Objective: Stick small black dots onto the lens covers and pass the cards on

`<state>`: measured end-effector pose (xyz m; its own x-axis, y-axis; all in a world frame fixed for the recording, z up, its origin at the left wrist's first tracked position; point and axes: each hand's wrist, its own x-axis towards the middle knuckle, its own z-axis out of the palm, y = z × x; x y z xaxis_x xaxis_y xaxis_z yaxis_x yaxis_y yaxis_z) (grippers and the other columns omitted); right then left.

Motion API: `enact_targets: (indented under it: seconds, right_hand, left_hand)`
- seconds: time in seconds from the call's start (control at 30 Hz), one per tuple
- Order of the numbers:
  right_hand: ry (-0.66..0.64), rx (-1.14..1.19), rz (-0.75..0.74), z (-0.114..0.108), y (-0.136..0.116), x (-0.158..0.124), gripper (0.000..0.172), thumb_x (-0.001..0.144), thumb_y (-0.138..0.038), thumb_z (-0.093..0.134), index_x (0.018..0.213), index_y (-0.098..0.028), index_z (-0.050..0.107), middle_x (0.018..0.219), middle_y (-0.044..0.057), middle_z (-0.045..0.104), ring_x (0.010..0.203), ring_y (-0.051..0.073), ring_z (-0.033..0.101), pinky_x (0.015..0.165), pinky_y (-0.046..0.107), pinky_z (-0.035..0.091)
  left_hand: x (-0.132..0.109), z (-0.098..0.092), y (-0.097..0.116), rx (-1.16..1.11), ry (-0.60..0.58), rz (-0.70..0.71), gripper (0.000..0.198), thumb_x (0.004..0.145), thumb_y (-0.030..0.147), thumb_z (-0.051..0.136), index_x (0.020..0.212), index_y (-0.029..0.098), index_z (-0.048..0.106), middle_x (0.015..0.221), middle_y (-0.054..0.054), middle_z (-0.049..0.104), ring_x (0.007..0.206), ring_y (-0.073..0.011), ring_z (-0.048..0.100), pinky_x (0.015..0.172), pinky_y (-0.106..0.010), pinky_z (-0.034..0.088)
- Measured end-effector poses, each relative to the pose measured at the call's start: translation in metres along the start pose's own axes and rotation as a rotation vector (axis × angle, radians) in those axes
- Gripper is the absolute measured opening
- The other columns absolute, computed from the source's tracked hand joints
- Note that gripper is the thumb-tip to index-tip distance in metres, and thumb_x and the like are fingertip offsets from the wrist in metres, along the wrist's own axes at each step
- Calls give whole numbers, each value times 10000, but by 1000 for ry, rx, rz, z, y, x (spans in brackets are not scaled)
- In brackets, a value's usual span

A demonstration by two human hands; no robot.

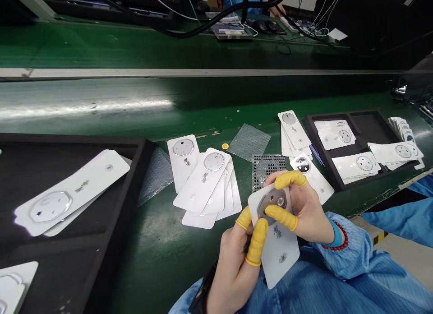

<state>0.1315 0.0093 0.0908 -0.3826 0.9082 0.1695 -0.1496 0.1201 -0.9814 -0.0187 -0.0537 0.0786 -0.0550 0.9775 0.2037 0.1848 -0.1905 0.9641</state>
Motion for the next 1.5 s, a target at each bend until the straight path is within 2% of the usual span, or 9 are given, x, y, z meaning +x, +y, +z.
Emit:
enact_targets:
  seconds: [0.23, 0.47, 0.73, 0.9, 1.03, 1.1, 1.27, 1.43, 1.5]
  right_hand:
    - [2, -15, -29, 2, -6, 1, 248, 854, -134, 671, 1004, -259, 520, 1109, 27, 564, 761, 100, 602, 655, 235, 545]
    - [3, -39, -38, 6, -8, 0, 241, 860, -108, 653, 1002, -263, 535, 1112, 22, 557, 772, 96, 587, 643, 213, 541]
    - [-61, -42, -41, 4, -6, -6, 268, 902, -87, 603, 1080, -279, 547, 1198, 30, 570, 910, 119, 613, 759, 245, 531]
    - [-14, -42, -40, 4, -3, -4, 273, 896, -82, 600, 1083, -276, 555, 1174, 34, 579, 995, 137, 625, 787, 249, 551]
    - [-17, -67, -43, 2, -6, -5, 285, 891, -99, 623, 1106, -276, 565, 1196, 43, 596, 1004, 147, 646, 801, 265, 571]
    - [0, -156, -106, 1, -9, -7, 264, 883, -116, 656, 1093, -263, 592, 1231, 61, 600, 1045, 175, 644, 842, 309, 577]
    - [120, -530, -430, 0, -13, -12, 182, 872, -138, 690, 1026, -234, 676, 1329, 102, 557, 1216, 270, 557, 1009, 494, 508]
    - [73, -613, -448, 2, -14, -12, 110, 900, -174, 660, 1004, -203, 683, 1310, 130, 570, 1248, 303, 529, 1024, 557, 481]
    - [61, -629, -451, 2, -15, -12, 116, 909, -155, 629, 1011, -192, 673, 1306, 140, 571, 1246, 304, 536, 1027, 562, 477]
  left_hand:
    - [3, 4, 4, -144, -11, 11, 341, 904, 124, 548, 1122, 349, 684, 579, 94, 591, 463, -67, 515, 478, -114, 440]
    - [5, 6, 3, -132, 107, -13, 199, 868, 158, 610, 960, 303, 712, 572, 97, 611, 464, -51, 545, 494, -87, 467]
    - [3, 12, -2, -1, 287, 27, 81, 796, 172, 681, 861, 221, 681, 476, 96, 490, 405, -52, 413, 449, -121, 403]
    - [4, 12, -5, -133, 205, -55, 98, 788, 130, 658, 750, 220, 658, 483, 88, 483, 409, -55, 434, 423, -114, 397]
    - [3, 11, -2, -247, 180, -126, 144, 813, 155, 668, 909, 250, 717, 510, 80, 521, 420, -72, 486, 427, -132, 449]
    - [3, 11, -1, -248, 192, -123, 182, 834, 178, 668, 978, 274, 725, 526, 82, 538, 426, -68, 501, 438, -122, 464]
    - [2, 12, -2, -111, 191, -40, 138, 873, 192, 642, 969, 270, 703, 536, 91, 527, 424, -53, 493, 446, -95, 446]
    - [-2, 11, -4, 80, 120, 119, 277, 916, 194, 588, 1183, 252, 633, 691, 52, 698, 535, -94, 653, 550, -142, 532]
    - [-3, 10, -4, 173, 115, 173, 300, 914, 190, 580, 1208, 235, 621, 753, 22, 749, 585, -127, 707, 579, -174, 560]
